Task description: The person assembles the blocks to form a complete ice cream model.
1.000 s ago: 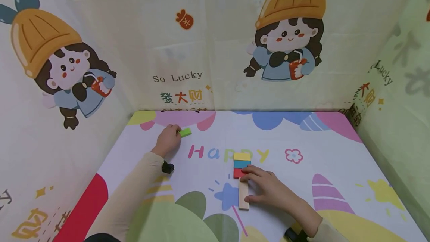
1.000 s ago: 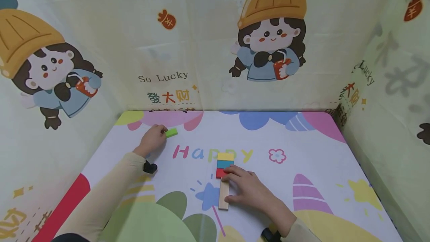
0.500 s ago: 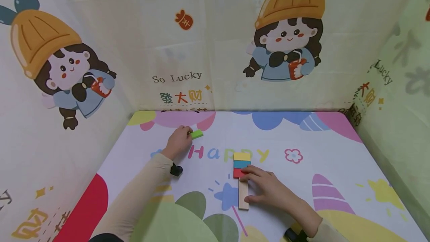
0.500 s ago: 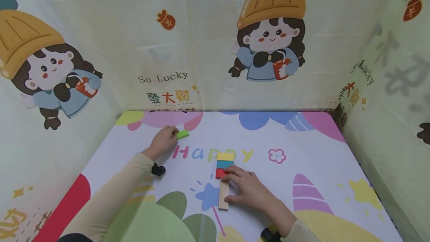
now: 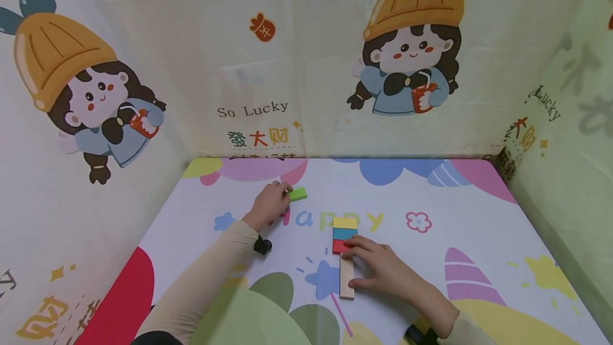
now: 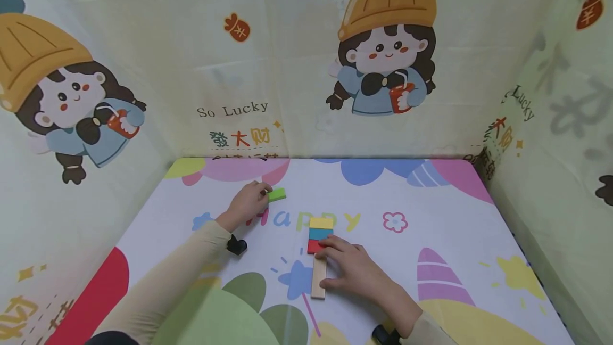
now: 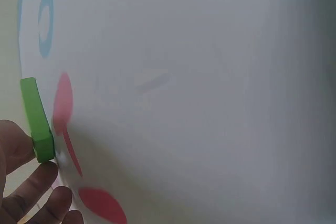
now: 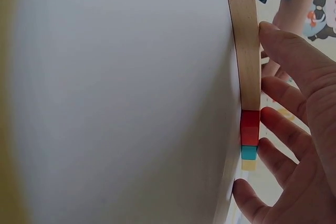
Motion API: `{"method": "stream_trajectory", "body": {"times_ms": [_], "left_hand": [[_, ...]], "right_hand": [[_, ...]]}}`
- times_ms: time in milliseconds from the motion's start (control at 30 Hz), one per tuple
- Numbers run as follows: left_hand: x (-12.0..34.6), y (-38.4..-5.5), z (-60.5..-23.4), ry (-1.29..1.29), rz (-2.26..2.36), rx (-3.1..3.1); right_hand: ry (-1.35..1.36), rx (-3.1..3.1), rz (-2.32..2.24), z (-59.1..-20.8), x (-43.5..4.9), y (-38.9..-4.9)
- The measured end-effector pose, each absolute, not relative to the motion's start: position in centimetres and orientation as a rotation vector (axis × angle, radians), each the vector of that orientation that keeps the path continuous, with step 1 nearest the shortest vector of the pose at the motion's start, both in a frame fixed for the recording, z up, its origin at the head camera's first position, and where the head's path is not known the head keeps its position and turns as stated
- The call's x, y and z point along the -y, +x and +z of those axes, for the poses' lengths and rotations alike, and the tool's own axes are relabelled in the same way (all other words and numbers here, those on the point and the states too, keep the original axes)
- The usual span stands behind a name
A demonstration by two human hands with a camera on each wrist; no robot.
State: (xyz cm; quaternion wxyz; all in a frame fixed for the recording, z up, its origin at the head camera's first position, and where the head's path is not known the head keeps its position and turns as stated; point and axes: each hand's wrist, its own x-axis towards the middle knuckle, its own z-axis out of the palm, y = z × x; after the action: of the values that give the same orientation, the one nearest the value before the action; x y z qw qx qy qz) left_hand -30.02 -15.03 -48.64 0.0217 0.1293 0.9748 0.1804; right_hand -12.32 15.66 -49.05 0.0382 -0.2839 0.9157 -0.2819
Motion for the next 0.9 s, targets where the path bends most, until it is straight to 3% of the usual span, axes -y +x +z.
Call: {"method": "stream_trajectory", "body": {"times_ms": [900], "left_hand": [[9.0,-28.2,-48.8,0.614,0.631,-2.996]], "right_hand": [[-0.864,-2.817,-0.843,-49.2,-15.7,-12.5]]}}
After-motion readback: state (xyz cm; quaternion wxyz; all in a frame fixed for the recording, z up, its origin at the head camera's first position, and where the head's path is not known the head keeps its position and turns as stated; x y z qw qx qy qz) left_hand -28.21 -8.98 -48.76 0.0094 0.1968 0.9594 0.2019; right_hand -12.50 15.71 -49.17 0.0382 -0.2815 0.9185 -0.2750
